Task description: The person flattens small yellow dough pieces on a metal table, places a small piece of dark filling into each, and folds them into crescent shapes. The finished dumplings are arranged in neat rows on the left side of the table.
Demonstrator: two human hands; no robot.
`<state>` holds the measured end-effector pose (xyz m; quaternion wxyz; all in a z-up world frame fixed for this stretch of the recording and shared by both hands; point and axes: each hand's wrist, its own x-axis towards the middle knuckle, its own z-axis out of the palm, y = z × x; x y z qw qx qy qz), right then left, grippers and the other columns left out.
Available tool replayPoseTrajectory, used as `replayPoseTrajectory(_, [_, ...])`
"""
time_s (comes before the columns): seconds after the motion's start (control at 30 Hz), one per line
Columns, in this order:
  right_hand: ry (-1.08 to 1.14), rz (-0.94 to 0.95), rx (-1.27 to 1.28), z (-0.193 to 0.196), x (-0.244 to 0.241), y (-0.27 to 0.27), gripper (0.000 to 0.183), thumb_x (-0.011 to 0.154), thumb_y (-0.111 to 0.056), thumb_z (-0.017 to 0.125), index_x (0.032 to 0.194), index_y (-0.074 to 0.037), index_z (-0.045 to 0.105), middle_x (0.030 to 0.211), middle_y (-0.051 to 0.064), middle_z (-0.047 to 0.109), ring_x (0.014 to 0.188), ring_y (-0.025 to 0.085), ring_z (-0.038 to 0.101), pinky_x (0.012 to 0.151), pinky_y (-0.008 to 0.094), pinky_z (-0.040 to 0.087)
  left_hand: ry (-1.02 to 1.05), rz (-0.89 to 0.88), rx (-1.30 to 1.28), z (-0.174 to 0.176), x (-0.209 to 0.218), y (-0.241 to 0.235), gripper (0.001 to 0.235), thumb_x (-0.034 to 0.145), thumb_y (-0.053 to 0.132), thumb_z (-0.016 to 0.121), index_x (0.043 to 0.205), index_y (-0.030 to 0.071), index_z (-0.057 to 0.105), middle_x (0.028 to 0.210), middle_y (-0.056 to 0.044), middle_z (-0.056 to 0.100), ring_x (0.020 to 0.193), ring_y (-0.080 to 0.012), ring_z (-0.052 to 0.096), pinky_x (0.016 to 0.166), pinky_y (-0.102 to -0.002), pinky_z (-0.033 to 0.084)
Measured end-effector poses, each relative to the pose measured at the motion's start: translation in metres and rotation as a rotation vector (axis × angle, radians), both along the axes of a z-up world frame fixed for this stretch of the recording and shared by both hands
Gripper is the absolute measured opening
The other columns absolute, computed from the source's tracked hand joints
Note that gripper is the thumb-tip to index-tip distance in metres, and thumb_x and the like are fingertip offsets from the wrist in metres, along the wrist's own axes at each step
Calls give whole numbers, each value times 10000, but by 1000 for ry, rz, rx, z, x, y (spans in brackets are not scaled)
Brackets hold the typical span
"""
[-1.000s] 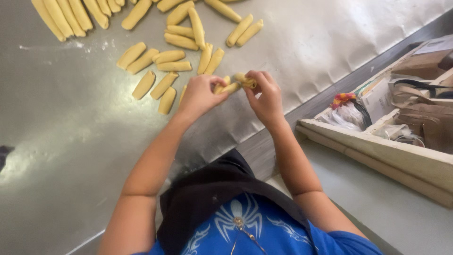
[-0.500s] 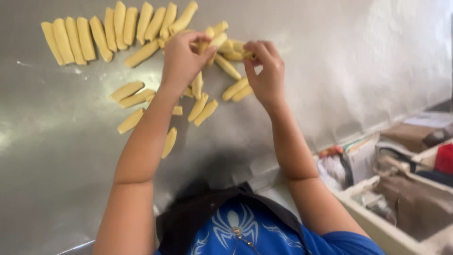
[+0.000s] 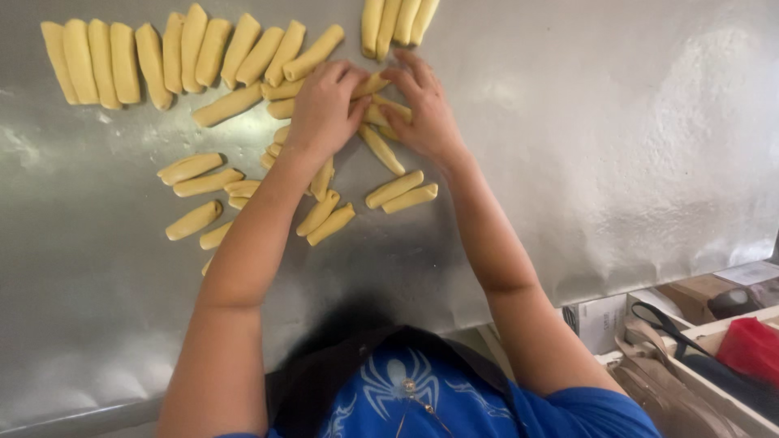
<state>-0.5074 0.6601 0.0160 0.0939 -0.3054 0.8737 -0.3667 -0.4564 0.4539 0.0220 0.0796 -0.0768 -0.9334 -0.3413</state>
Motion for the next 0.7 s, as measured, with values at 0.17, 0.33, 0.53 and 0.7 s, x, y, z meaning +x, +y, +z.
replayPoseTrajectory(0.17, [94,184,166,27,-17,-22,572,713,-241,898,1236,-116,702,1519,193,413,1402,411,391,1147,536,330,28,-100,-147,22,0,-12,548,706,185,878,1179,51,635,1143,-126,658,1130,-336,611,1002,-451,466])
replayPoseTrajectory(0.33, [-37,169,203,35,-23,-24,440,775,-288,888,1156,-140,728,1420,98,531,1366,337,465,1134,432,410,-21,-134,-184,22,-10,-20,478,742,249,905,1132,103,669,1097,-77,683,1094,-288,620,979,-450,402])
replayPoseTrajectory(0.53, [30,175,273,26,-19,-25,450,769,-213,852,1191,-132,717,1329,94,578,1272,356,495,1086,451,424,89,-155,-57,7,-3,-34,390,832,264,849,1149,98,694,1151,-70,692,1163,-261,610,1042,-438,396])
replayPoseTrajectory(0.7, [74,174,236,26,-9,-26,345,776,-132,795,1106,-108,699,1239,104,575,1158,337,590,973,451,504,370,-8,-310,-4,-8,-46,128,990,189,767,1114,162,749,1194,-2,691,1313,-263,575,1122,-470,386])
